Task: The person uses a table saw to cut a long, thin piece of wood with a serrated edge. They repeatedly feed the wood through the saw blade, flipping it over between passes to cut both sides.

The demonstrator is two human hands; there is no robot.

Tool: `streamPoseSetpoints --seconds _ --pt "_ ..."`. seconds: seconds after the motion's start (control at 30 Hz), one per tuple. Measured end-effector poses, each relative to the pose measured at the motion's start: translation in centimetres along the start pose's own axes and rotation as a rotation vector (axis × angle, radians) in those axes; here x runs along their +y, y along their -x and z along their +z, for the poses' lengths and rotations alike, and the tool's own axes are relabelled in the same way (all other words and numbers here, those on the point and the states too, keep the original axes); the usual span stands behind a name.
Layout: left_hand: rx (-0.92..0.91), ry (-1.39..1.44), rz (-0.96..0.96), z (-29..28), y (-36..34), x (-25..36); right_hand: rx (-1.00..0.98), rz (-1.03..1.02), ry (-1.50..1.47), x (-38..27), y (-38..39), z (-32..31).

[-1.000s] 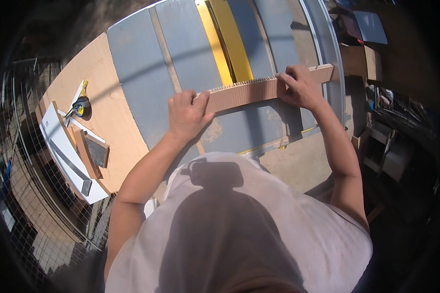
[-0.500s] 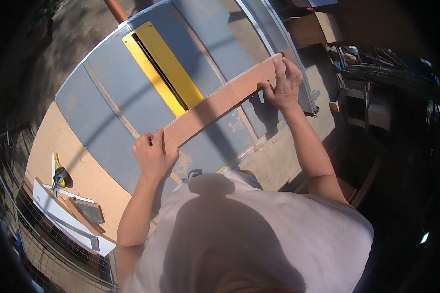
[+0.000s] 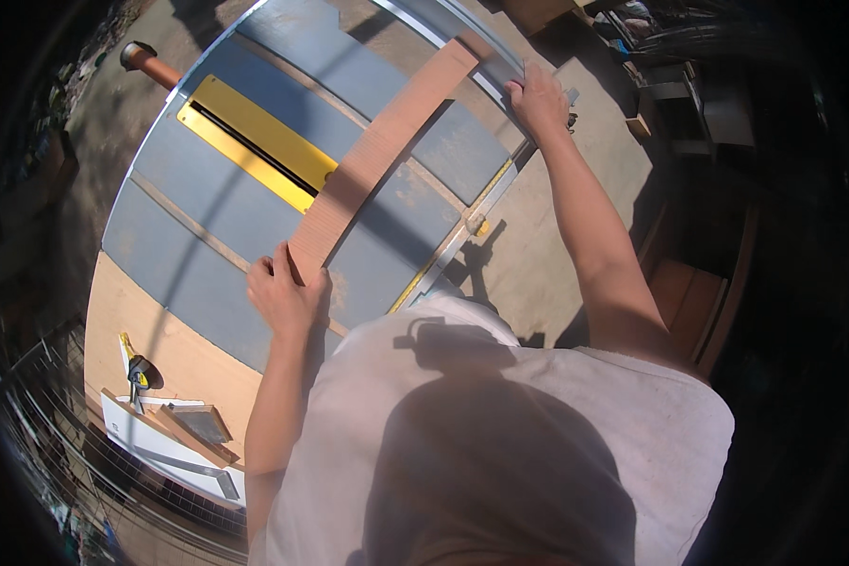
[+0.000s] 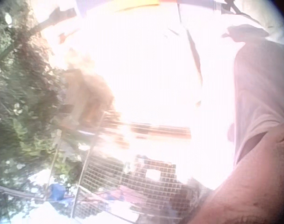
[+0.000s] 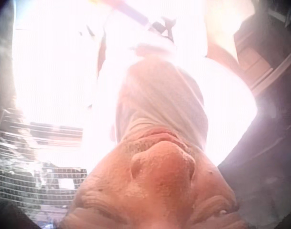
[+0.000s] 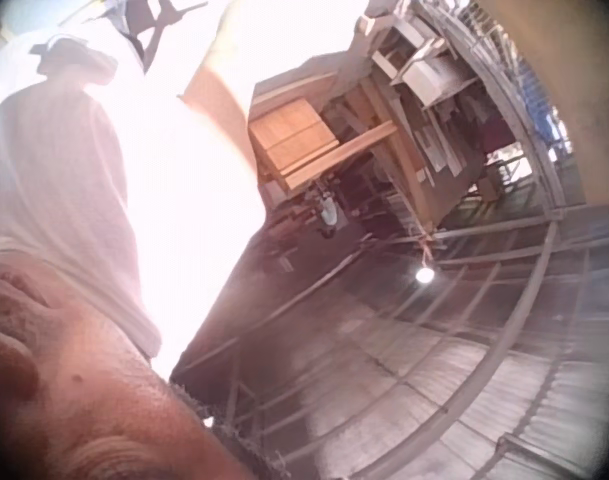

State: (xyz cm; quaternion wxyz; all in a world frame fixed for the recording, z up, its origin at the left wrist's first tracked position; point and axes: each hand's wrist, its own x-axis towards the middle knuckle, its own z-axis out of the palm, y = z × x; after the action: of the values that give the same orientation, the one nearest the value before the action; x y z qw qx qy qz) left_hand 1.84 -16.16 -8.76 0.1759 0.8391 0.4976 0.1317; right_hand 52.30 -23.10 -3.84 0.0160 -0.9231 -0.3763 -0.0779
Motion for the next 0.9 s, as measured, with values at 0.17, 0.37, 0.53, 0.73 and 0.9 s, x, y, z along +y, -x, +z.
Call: streamPoseSetpoints --seconds 0.17,0.37,0.53,0.73,0.9 --pt "-0.045 -0.055 -0.043 -0.6 0.2 0.6 0.444 0.171 0.016 4.9 6.7 -0.2" --pt "-0.05 0.011 -0.031 0.1 0.2 1.5 0.153 0.636 -0.638 15.4 16.5 7.6" --pt "-0.054 0.025 -0.035 0.8 1.6 1.6 0.008 0.601 -0.858 14.4 16.8 9.7" --pt "-0.047 -0.088 -0.058 1.3 2.1 1.0 0.009 0.588 -0.762 12.3 14.5 10.8" --pt "-0.152 -0.149 -0.172 0.2 2.4 2.8 -0.54 0.495 -1.067 11.6 16.5 14.3"
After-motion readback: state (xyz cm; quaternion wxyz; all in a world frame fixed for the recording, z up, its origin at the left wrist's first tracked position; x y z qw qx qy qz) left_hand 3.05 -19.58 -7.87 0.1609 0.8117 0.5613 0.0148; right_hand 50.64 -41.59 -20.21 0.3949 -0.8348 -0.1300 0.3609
